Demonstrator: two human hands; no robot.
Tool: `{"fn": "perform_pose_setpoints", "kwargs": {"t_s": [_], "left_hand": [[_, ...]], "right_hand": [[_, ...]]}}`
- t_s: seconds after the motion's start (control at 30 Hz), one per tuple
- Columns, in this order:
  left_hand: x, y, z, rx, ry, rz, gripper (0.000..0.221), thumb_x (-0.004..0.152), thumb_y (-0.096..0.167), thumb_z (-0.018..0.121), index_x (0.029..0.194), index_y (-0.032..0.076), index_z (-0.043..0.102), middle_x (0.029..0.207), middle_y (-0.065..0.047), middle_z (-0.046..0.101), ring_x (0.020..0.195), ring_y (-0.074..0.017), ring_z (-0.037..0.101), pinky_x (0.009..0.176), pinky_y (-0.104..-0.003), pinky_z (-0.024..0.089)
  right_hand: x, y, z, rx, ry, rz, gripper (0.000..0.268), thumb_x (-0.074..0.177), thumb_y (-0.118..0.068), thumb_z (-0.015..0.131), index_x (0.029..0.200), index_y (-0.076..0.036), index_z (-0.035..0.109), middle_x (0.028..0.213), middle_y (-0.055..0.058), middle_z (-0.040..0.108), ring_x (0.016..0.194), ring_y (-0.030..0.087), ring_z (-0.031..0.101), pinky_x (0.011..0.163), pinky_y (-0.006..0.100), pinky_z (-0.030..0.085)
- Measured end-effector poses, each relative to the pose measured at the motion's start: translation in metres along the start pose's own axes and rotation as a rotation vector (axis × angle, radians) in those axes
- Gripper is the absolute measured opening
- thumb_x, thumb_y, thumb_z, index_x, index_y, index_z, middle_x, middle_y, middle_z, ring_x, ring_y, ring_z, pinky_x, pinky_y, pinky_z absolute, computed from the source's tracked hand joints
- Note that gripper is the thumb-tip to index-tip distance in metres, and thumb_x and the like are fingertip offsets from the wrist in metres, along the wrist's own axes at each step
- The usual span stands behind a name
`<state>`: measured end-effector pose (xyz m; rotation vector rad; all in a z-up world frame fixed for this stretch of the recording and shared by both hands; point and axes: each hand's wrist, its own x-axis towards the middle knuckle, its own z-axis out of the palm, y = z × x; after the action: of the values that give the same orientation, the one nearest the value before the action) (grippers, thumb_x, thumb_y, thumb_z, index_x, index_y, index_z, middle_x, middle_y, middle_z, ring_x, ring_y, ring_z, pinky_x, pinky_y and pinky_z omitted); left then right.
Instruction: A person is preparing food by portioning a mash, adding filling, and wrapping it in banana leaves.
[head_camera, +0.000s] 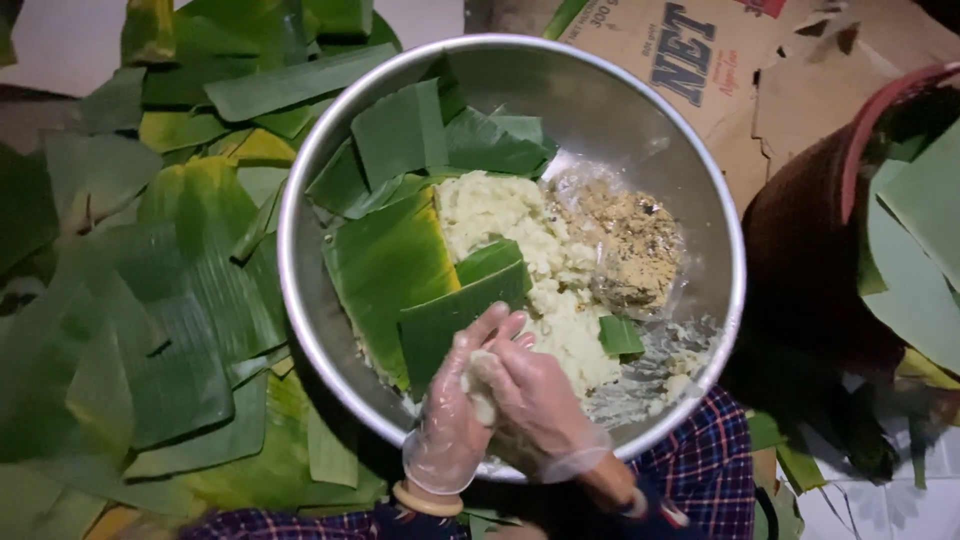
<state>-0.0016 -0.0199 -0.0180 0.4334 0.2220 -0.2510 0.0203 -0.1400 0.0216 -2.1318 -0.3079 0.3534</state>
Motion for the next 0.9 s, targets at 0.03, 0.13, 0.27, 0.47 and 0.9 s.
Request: {"fn": "perform_pose_setpoints", "kwargs": {"t_s": [0.03, 0.13, 0.27, 0.47, 0.9], "left_hand": [[0.001, 0.0, -0.003, -0.121, -0.012, -0.035, 0.047, 0.102, 0.031, 0.044, 0.142, 0.01, 0.055, 0.149, -0.02, 0.051, 0.131, -0.0355, 0.052, 0.1, -0.043, 0.051], [-0.001, 0.012, 0.015, -0.222, 0.052, -0.071, 0.047, 0.102, 0.025, 0.043, 0.147, 0.011, 0.049, 0.146, -0.018, 0.055, 0.132, -0.0329, 0.052, 0.096, -0.037, 0.055], [0.0, 0.004, 0.003, -0.033, -0.006, -0.042, 0.05, 0.093, 0.033, 0.06, 0.135, 0.005, 0.059, 0.143, -0.018, 0.056, 0.143, -0.0432, 0.044, 0.118, -0.055, 0.038], [-0.019, 0.028, 0.04, 0.214, 0.141, -0.074, 0.051, 0.102, 0.025, 0.039, 0.138, -0.005, 0.06, 0.128, -0.014, 0.068, 0.064, -0.0112, 0.058, 0.057, -0.023, 0.049], [0.0, 0.0, -0.019, 0.306, 0.177, -0.141, 0.046, 0.091, 0.003, 0.055, 0.137, 0.0, 0.058, 0.08, -0.012, 0.067, 0.065, -0.0192, 0.064, 0.053, -0.03, 0.054]], "right_hand": [[-0.003, 0.002, -0.01, -0.084, -0.094, -0.059, 0.013, 0.096, -0.022, 0.053, 0.091, -0.011, 0.06, 0.085, 0.004, 0.063, 0.064, 0.016, 0.057, 0.059, 0.027, 0.054], [-0.008, -0.007, -0.02, -0.183, -0.174, -0.156, 0.041, 0.088, -0.01, 0.064, 0.126, -0.016, 0.051, 0.102, 0.007, 0.062, 0.074, 0.017, 0.061, 0.069, 0.027, 0.062], [-0.019, 0.004, 0.009, -0.28, -0.084, -0.04, 0.02, 0.098, -0.025, 0.059, 0.083, -0.013, 0.052, 0.066, 0.001, 0.058, 0.053, 0.015, 0.052, 0.05, 0.029, 0.052], [-0.003, -0.028, -0.01, -0.195, 0.159, -0.445, 0.057, 0.104, -0.053, 0.023, 0.079, -0.011, 0.051, 0.077, 0.008, 0.052, 0.072, 0.025, 0.047, 0.07, 0.04, 0.041], [0.055, 0.014, -0.111, 0.37, 0.313, 0.137, 0.042, 0.092, -0.028, 0.058, 0.127, -0.006, 0.061, 0.124, 0.015, 0.069, 0.105, 0.025, 0.069, 0.078, 0.034, 0.061]]}}
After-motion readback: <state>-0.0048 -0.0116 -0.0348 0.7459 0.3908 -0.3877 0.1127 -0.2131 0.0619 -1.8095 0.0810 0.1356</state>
